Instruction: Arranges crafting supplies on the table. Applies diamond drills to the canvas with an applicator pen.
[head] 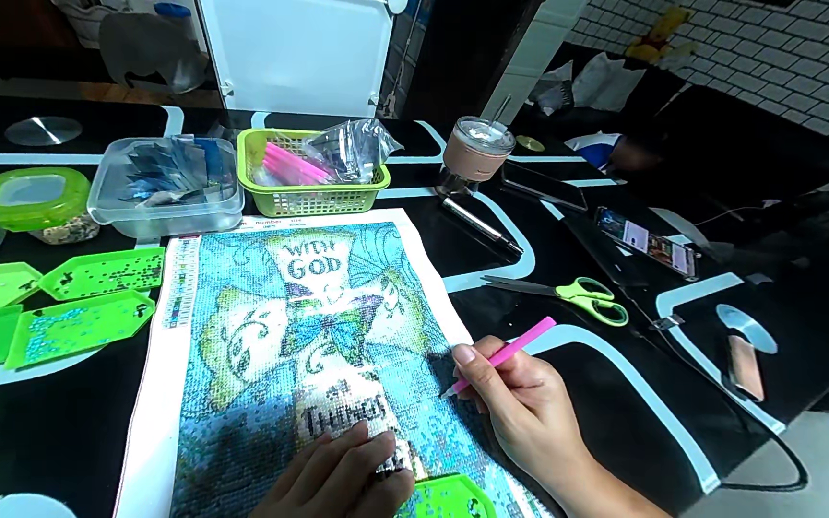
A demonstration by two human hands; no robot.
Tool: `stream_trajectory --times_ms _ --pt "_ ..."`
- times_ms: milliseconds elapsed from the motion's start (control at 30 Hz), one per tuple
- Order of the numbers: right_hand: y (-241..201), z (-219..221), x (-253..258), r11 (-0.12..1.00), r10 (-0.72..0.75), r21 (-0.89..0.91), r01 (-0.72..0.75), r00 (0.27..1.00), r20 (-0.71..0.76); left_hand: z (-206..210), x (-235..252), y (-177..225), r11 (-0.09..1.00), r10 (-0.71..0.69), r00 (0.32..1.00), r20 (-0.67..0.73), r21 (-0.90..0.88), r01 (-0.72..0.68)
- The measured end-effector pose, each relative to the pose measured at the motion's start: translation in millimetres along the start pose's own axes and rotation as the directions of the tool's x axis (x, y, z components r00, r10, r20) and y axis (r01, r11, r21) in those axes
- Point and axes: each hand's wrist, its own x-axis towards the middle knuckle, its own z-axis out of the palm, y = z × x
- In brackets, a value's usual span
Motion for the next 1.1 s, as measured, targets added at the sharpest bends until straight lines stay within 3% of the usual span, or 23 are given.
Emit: stream_trajectory --times_ms 200,700,867,967,1100 --pt "1 -1 -1 0.993 -0.049 -0.103 0.052 0.998 0.031 1 0 0 1.0 0.002 1.0 -0.011 0.0 -0.002" --pt "1 -1 -2 0.986 -0.072 -0.148 0.078 0.996 0.042 0 -1 0 1.0 0.006 1.0 -0.008 0.009 -0.006" --pt "-7 -7 1 0.995 0.072 0.071 -0.073 0.997 0.01 2 -1 0 1.0 0.009 1.0 -0.027 0.018 -0.009" --pt "-22 -3 -10 0.984 0.012 0.172 -0.039 0.987 0.158 3 -1 0 1.0 0.006 0.999 -0.046 0.017 -0.005" --pt "-29 5 -26 0.993 -0.087 0.1 0.061 0.957 0.276 4 -1 -1 1.0 0.007 0.998 -0.059 0.013 -0.007"
